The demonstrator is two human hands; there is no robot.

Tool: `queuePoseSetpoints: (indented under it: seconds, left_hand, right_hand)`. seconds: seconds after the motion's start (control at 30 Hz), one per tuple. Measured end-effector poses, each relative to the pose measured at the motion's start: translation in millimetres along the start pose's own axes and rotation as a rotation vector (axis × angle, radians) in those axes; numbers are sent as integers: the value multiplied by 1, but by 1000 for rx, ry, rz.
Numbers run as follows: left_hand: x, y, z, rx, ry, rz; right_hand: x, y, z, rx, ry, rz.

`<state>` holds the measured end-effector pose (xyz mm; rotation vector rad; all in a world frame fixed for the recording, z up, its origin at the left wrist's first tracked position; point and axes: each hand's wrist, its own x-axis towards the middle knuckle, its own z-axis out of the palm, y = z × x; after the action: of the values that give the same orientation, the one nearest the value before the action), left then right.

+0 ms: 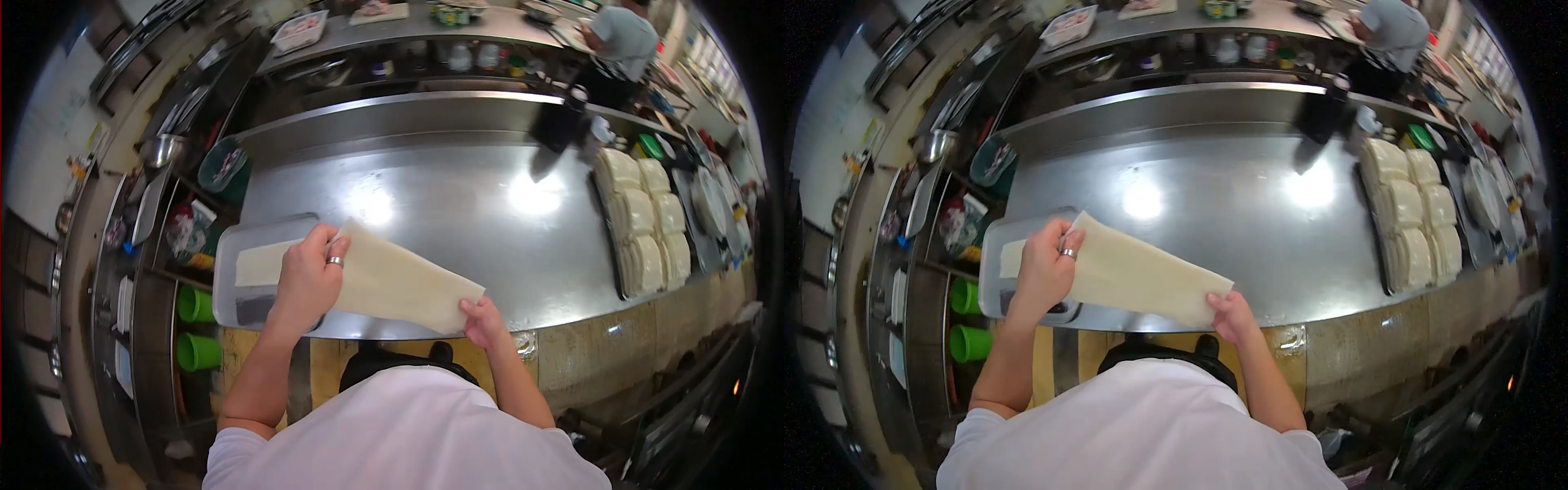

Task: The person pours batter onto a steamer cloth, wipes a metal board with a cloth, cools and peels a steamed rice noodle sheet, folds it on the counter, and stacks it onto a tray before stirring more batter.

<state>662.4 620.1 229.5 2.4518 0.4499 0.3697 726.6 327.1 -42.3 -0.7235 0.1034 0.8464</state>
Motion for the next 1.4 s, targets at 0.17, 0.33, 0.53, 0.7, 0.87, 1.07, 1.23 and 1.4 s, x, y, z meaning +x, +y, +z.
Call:
queuePoseSetpoints:
  seconds: [0.17, 0.33, 0.53, 0.7, 0.87, 1.07, 1.23, 1.4]
  left_hand:
    - [-27, -198, -14, 113, 63, -270]
    - [-50, -367, -24, 78, 131, -402]
    - [-19, -459, -52, -84, 207, -524]
    - [14, -505, -60, -85, 211, -489]
    - [32, -529, -65, -54, 157, -504]
    - [38, -545, -64, -85, 162, -510]
    - [39, -552, -63, -113, 141, -544]
    - [41, -556, -63, -98, 136, -537]
  right_hand:
    - [42, 54, 91, -283, 107, 146]
    - [126, 115, 181, -493, 131, 208]
    - [218, 162, 236, -613, 180, 201]
    - [250, 173, 268, -585, 229, 196]
    - [270, 182, 266, -595, 240, 157]
    - [277, 176, 287, -705, 278, 208]
    - [285, 181, 285, -674, 242, 170]
    - [288, 183, 291, -687, 261, 179]
